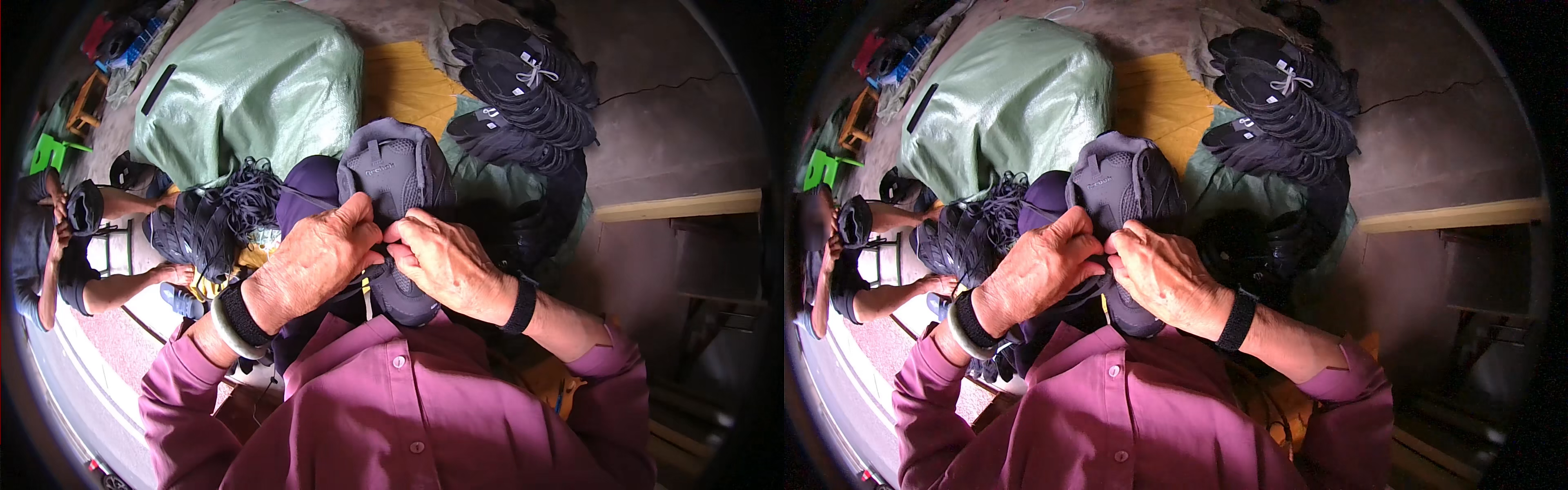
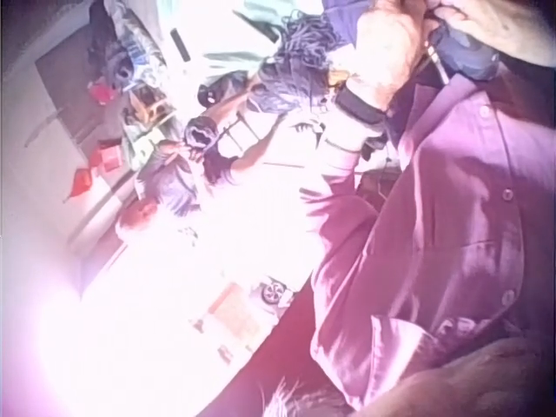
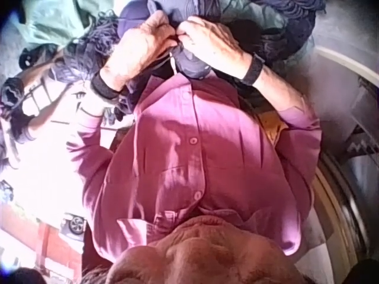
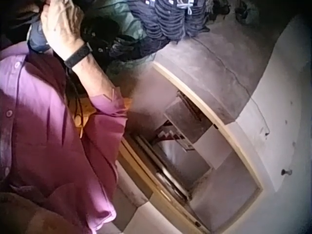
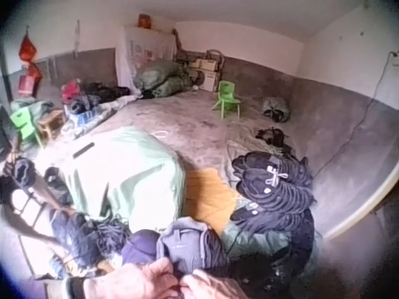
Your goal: Lace a black athletic shoe.
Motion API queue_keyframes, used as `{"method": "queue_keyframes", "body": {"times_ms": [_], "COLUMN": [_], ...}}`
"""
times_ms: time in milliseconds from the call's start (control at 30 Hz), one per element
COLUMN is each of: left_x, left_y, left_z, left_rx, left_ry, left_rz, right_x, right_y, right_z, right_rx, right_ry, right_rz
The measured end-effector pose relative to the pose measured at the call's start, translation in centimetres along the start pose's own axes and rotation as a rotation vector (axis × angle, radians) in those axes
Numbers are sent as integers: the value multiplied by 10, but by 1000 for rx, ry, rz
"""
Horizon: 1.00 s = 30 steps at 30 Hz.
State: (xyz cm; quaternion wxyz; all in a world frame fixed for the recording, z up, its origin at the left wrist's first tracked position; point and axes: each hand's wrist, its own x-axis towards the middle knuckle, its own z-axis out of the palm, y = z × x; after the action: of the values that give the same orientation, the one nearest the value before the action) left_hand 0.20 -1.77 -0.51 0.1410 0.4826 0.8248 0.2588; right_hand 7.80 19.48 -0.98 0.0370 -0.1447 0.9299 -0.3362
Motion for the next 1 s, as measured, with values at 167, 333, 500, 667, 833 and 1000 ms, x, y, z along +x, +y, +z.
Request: {"method": "queue_keyframes", "body": {"times_ms": [167,333,500,667,833,1000], "left_x": [-3,-3,-5,-3,-3,-5], "left_y": [-3,-3,-5,-5,-6,-8], "left_z": [4,15,21,23,19,20], "left_rx": [-165,-180,-147,-71,-152,-280], "left_ry": [74,170,229,328,297,282], "left_rz": [-5,-7,0,95,69,43], "right_x": [4,14,16,19,27,36], "right_y": [-1,1,5,-1,-14,-1], "right_z": [-5,-10,-7,-13,-27,-40], "right_rx": [26,50,95,-94,-310,-542], "right_ry": [-49,-91,-68,-92,-202,-117], "right_rz": [9,7,-27,-126,-187,-188]}}
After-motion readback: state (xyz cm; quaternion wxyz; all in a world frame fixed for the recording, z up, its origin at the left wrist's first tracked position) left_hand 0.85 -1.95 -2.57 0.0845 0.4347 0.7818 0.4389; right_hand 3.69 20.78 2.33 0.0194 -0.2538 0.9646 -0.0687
